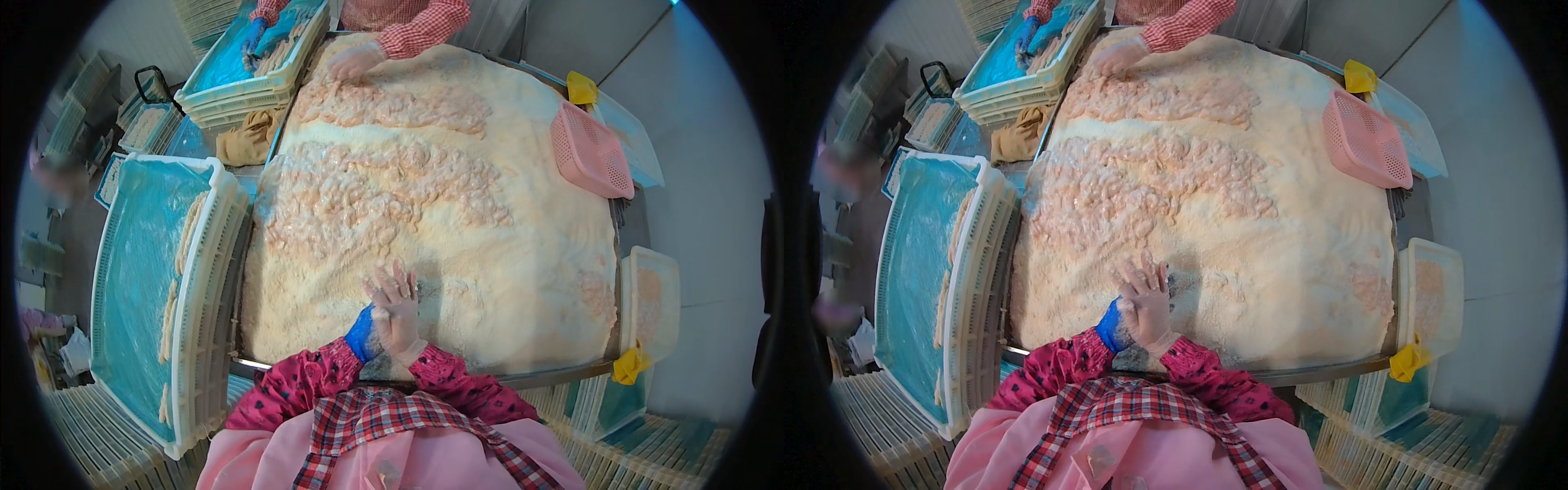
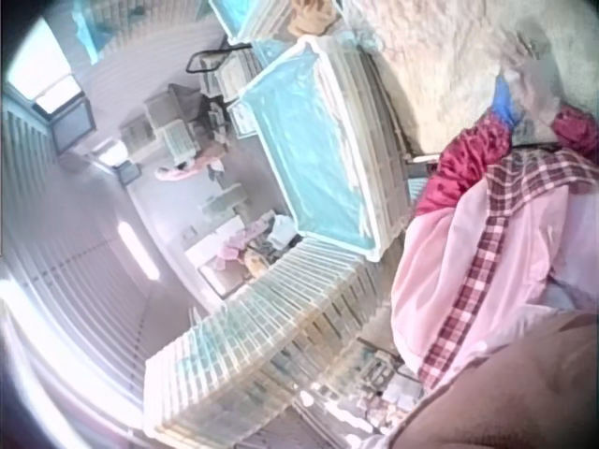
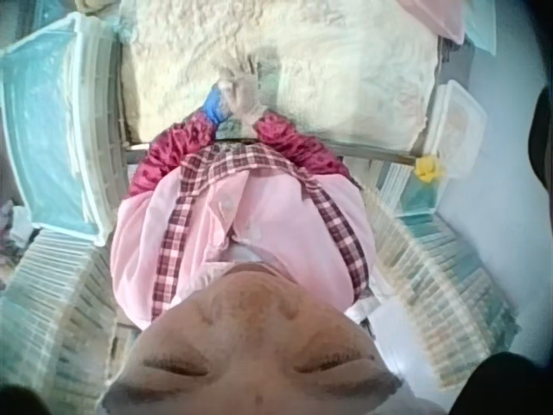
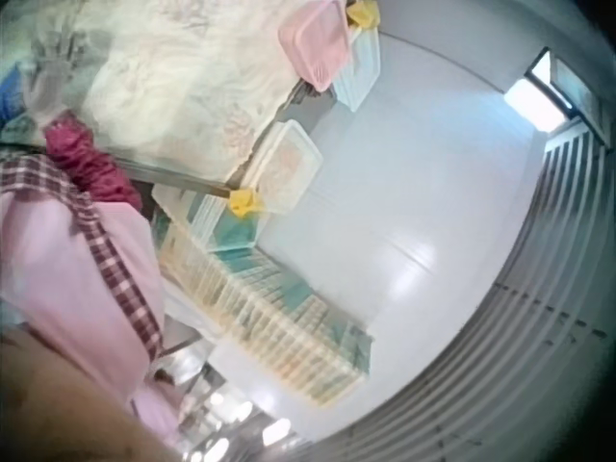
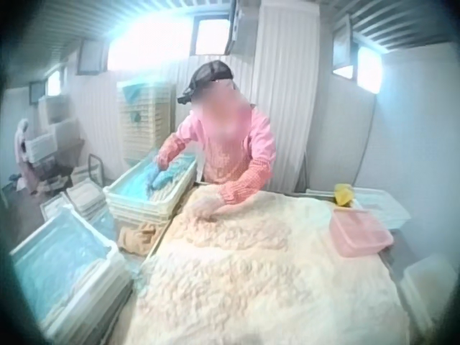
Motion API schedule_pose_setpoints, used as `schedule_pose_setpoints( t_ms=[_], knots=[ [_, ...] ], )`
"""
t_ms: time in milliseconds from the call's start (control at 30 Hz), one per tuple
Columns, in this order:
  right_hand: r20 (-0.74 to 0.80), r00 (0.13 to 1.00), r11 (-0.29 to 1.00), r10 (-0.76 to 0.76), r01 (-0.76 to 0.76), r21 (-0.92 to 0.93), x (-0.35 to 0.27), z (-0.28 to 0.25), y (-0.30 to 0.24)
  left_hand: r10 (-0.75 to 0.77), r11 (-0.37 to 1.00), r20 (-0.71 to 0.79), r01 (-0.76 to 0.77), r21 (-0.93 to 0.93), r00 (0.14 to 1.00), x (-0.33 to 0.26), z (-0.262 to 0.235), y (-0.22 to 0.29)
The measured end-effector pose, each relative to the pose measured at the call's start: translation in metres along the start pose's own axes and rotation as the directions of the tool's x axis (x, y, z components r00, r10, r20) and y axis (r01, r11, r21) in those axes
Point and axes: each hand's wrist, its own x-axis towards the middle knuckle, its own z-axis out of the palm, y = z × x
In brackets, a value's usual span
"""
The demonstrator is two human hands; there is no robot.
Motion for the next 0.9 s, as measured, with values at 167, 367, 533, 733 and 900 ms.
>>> schedule_pose_setpoints(
  t_ms=[167, 367, 533, 733, 900],
  knots=[
    [-0.004, 0.999, 0.909, -0.047, 0.045, 0.413, 0.002, 0.009, 0.000, 0.207, 0.968, -0.225, -0.234, -0.096, 0.952, 0.001, 0.042, 0.064],
    [0.106, 0.994, 0.943, -0.018, -0.019, 0.333, 0.044, 0.002, 0.038, 0.192, 0.253, 0.231, 0.180, -0.951, 0.954, 0.006, -0.013, -0.005],
    [0.119, 0.975, 0.942, -0.189, 0.214, -0.258, 0.134, -0.011, 0.119, -0.178, 0.495, -0.045, 0.050, -0.867, 0.983, -0.004, -0.004, 0.092],
    [0.409, 0.852, 0.859, -0.327, 0.449, -0.248, 0.170, -0.025, 0.151, 0.292, 0.481, -0.482, -0.563, -0.672, 0.826, -0.051, -0.095, 0.222],
    [0.406, 0.844, 0.827, -0.350, 0.482, -0.290, 0.169, -0.033, 0.142, 0.462, 0.886, -0.831, -0.209, 0.414, 0.311, -0.153, -0.196, 0.261]
  ],
)
